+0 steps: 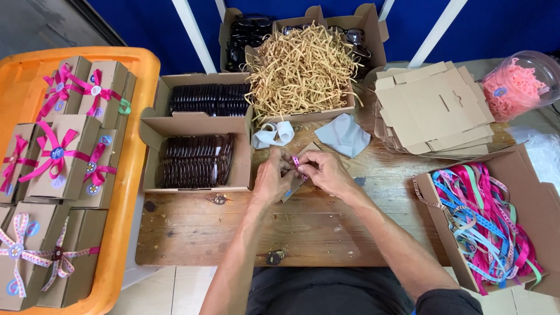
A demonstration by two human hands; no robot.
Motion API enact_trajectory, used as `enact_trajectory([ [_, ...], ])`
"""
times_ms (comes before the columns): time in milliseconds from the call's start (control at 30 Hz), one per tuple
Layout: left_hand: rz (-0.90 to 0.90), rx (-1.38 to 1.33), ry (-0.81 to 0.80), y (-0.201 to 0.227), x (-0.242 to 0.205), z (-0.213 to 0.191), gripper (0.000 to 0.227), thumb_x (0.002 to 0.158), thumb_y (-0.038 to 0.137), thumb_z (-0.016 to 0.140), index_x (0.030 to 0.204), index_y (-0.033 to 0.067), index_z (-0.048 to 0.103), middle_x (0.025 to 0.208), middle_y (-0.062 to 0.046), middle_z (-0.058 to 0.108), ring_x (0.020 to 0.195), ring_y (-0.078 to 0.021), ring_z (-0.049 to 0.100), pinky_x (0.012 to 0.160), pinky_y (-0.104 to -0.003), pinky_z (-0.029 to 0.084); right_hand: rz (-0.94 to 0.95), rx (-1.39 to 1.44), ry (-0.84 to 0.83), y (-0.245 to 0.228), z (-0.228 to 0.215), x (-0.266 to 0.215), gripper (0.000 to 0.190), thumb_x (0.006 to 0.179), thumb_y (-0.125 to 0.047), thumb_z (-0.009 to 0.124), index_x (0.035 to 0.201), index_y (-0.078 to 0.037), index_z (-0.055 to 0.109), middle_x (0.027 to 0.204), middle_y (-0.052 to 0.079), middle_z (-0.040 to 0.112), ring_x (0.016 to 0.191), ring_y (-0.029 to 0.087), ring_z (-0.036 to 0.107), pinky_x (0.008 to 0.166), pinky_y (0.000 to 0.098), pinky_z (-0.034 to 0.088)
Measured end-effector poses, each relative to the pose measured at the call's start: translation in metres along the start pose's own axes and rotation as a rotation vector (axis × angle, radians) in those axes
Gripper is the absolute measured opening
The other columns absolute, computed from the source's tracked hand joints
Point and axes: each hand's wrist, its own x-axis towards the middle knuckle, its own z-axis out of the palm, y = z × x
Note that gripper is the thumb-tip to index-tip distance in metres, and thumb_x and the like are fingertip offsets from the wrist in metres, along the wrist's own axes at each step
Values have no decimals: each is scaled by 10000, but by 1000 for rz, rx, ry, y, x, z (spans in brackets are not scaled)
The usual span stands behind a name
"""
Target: The person ties a pink ribbon around a small brown cardboard box, forming a bow. They then apply a small round sticker to the center of the bow to secure it and place the finished box into an orange tray.
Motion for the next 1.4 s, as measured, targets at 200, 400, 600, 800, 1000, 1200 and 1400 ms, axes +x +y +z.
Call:
enact_trajectory([
  [200,8,-17,-7,-10,4,2,300,855,196,720,1114,163,573,937,12,800,966,-253,733,877,-402,546,105,12,53,2,4,9,75,861,-13,707,859,-79,742,654,78,668,634,138,609,593,292,515],
  [400,32,-6,-18,-14,1,5,300,868,205,710,1135,159,581,964,6,799,1018,-275,718,911,-429,534,273,238,107,-6,5,6,80,836,44,683,897,-5,669,596,93,637,472,122,625,451,206,502],
  [600,54,-9,-5,-10,-2,3,280,880,207,703,1135,183,591,961,28,800,1012,-252,720,915,-414,540,189,94,119,0,10,5,93,848,24,689,822,-56,729,579,67,640,483,104,644,461,218,515],
  [800,106,17,33,-10,-4,4,268,883,180,682,1123,155,566,958,1,796,996,-285,714,883,-454,540,72,-241,-17,4,6,-1,110,888,-88,676,851,-117,776,738,191,697,747,369,711,685,423,561],
  [1000,112,19,97,-8,-6,8,305,873,187,693,1135,154,539,940,-9,794,996,-300,707,880,-458,546,114,-375,-98,-5,6,-4,147,914,-119,615,865,-104,753,813,210,695,833,407,698,747,470,557],
  [1200,166,16,173,-12,-10,18,273,896,165,683,1100,125,506,946,-61,783,951,-368,709,803,-531,526,262,-469,-235,-47,-2,6,175,883,-158,560,836,-82,710,842,229,710,910,454,693,787,532,541],
  [1400,230,64,175,-21,-9,19,115,897,69,620,953,165,591,892,-141,730,944,-421,699,785,-522,527,351,-477,-400,27,-1,24,264,898,-168,508,877,-50,743,919,276,732,980,468,698,832,535,547],
])
